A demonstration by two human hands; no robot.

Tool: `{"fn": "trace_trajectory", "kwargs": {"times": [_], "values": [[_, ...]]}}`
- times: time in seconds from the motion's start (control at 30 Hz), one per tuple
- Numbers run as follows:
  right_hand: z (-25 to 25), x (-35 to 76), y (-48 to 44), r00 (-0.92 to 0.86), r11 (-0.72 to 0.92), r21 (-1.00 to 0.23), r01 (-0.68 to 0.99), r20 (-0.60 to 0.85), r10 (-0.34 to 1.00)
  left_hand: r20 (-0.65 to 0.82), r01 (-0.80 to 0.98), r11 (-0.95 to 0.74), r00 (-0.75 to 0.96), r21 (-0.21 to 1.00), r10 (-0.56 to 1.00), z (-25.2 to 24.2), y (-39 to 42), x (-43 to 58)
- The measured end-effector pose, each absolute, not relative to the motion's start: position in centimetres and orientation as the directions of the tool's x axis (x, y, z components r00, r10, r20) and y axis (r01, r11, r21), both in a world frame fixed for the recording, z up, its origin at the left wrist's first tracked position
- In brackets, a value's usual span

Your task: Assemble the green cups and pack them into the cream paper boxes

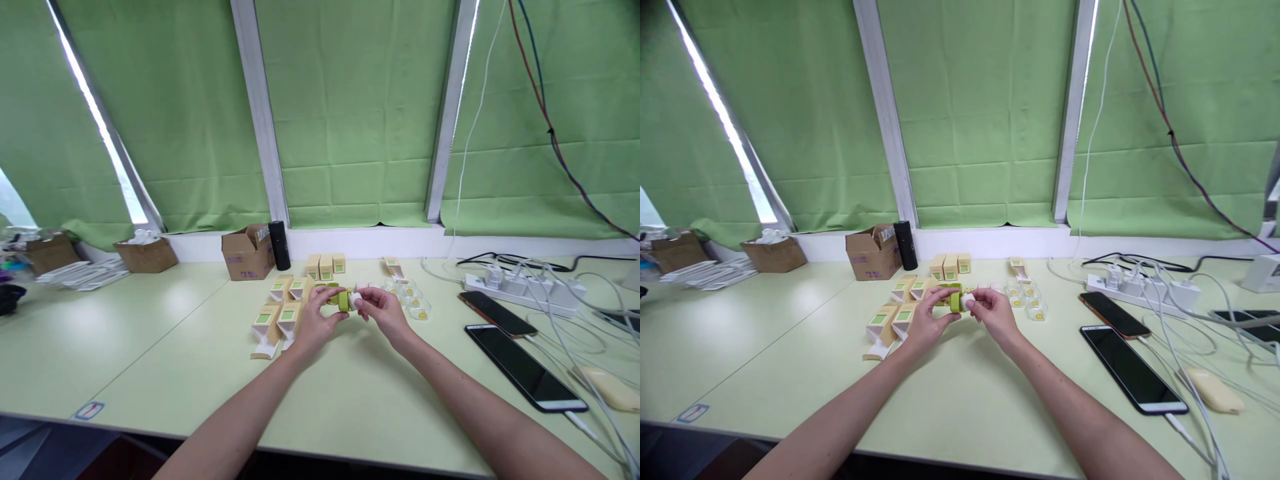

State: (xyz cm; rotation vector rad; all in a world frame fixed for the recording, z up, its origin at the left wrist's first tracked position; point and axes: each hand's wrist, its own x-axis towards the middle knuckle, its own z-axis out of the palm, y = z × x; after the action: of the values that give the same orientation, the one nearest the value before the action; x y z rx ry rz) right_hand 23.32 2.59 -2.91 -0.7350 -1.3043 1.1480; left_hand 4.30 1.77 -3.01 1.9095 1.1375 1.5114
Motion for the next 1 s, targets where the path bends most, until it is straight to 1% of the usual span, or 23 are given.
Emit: {"fn": "trace_trajectory", "kwargs": {"times": [0.3, 0.73, 1.0], "values": [[-3.08, 23.29, 2.80, -0.103, 0.307, -0.934, -0.182, 0.329, 0.939, 0.584, 0.325, -0.572, 0.072, 0.753, 0.809, -3.03, 1.72, 4.33], [-2.87, 22.87, 2.40, -0.089, 0.284, -0.942, -0.181, 0.303, 0.949, 0.602, 0.329, -0.601, 0.109, 0.729, 0.791, -2.90, 1.27, 4.54], [-2.96, 22.62, 2.29, -0.074, 0.277, -0.944, -0.178, 0.294, 0.953, 0.534, 0.310, -0.537, 0.102, 0.785, 0.839, -3.28, 1.56, 4.66]]}}
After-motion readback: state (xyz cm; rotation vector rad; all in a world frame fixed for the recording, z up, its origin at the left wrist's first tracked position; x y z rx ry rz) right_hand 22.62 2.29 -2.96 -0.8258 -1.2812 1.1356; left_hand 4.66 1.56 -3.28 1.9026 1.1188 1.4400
